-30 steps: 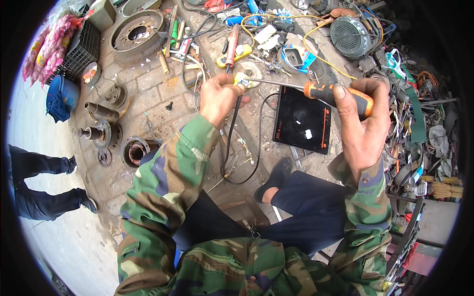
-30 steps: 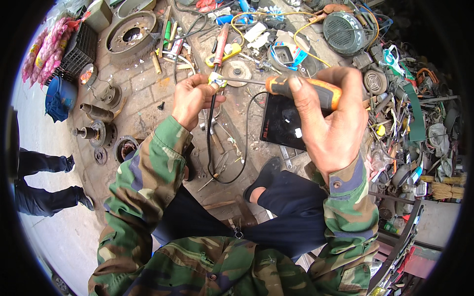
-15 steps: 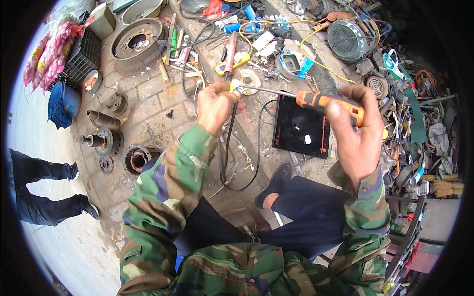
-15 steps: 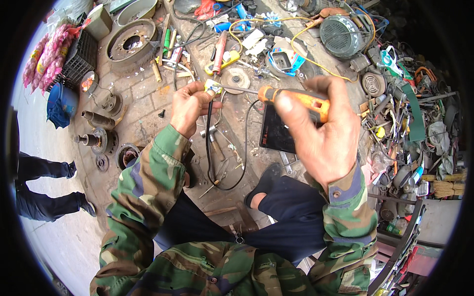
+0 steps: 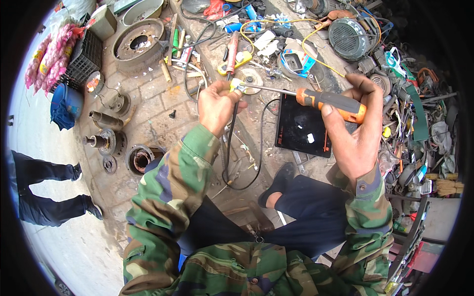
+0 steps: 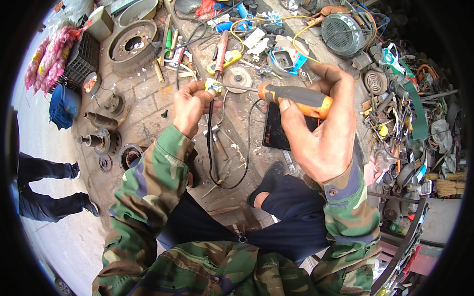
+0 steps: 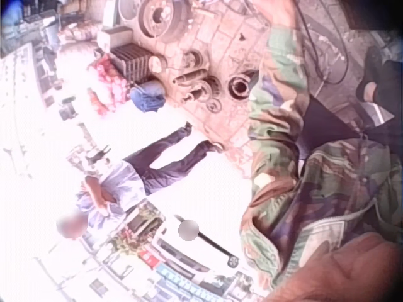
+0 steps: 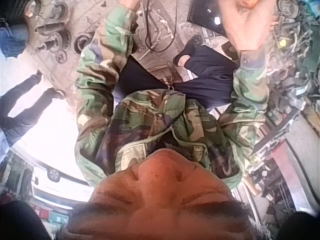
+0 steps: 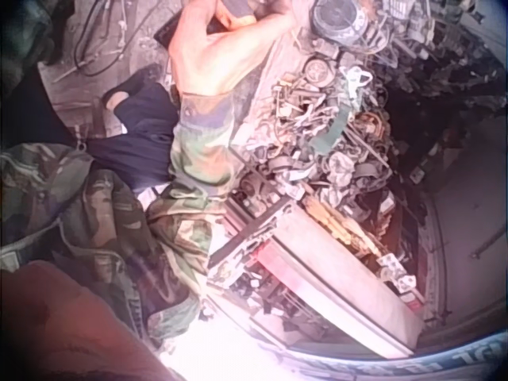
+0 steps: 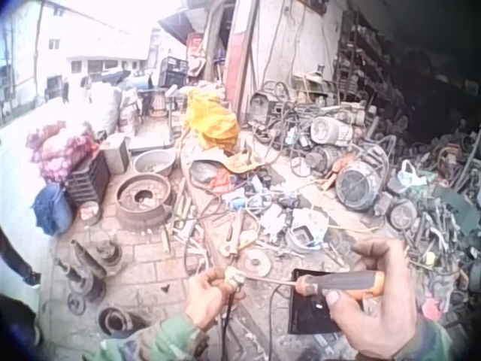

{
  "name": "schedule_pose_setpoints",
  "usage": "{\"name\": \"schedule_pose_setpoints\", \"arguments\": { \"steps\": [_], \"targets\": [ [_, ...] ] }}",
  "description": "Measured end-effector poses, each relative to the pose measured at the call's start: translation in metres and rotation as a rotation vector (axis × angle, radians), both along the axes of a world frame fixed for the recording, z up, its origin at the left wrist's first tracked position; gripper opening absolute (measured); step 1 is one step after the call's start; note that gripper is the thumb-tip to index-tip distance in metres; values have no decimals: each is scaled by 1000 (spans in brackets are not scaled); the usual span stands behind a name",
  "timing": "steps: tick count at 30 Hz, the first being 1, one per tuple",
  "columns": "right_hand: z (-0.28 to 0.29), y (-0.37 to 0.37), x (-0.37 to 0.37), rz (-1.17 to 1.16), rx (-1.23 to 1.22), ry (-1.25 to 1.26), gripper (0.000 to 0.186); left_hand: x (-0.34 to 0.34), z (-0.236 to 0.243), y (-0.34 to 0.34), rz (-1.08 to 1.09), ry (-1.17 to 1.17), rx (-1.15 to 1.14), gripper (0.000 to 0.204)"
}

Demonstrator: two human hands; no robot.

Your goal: The person sits on the floor and uses a screwdriver to open a small white plastic component, then manipulates wires and a blue connector attached to it. The person repeatedly pries and adjusts the component while handling the wires.

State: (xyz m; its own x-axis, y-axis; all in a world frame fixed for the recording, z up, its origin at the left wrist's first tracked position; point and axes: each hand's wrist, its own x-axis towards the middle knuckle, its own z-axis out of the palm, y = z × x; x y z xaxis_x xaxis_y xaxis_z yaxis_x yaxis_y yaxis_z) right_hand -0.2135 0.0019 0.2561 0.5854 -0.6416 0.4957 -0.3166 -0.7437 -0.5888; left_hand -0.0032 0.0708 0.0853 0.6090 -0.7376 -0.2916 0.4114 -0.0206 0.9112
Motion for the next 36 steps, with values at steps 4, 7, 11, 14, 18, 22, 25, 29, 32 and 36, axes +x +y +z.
{"name": "schedule_pose_setpoints", "arguments": {
  "steps": [4,7,11,14,18,22,25,29,32,36],
  "targets": [
    [7,0,-2,-150,165,144,44,-3,1,0,14,-14,7,25],
    [8,1,-2,-143,233,140,47,-3,2,2,40,-10,-42,24],
    [3,3,-2,12,134,-104,49,-2,3,3,27,-22,-48,24],
    [0,2,-5,-105,100,-24,44,-5,2,3,14,-30,-34,23],
    [-1,1,-6,-197,161,46,41,-8,3,2,13,-31,-66,22],
    [-2,2,-3,-45,120,-218,40,-8,4,2,7,-36,-54,20],
    [1,2,-6,-138,79,-48,41,-10,4,3,4,-49,-54,19],
    [5,1,-10,-192,107,102,44,-11,1,2,10,-69,-51,18],
    [4,3,-9,-79,147,-68,42,-5,1,0,23,-83,-83,17],
    [0,5,-7,-68,179,-94,42,-7,0,0,34,-62,-70,16]
  ]
}}
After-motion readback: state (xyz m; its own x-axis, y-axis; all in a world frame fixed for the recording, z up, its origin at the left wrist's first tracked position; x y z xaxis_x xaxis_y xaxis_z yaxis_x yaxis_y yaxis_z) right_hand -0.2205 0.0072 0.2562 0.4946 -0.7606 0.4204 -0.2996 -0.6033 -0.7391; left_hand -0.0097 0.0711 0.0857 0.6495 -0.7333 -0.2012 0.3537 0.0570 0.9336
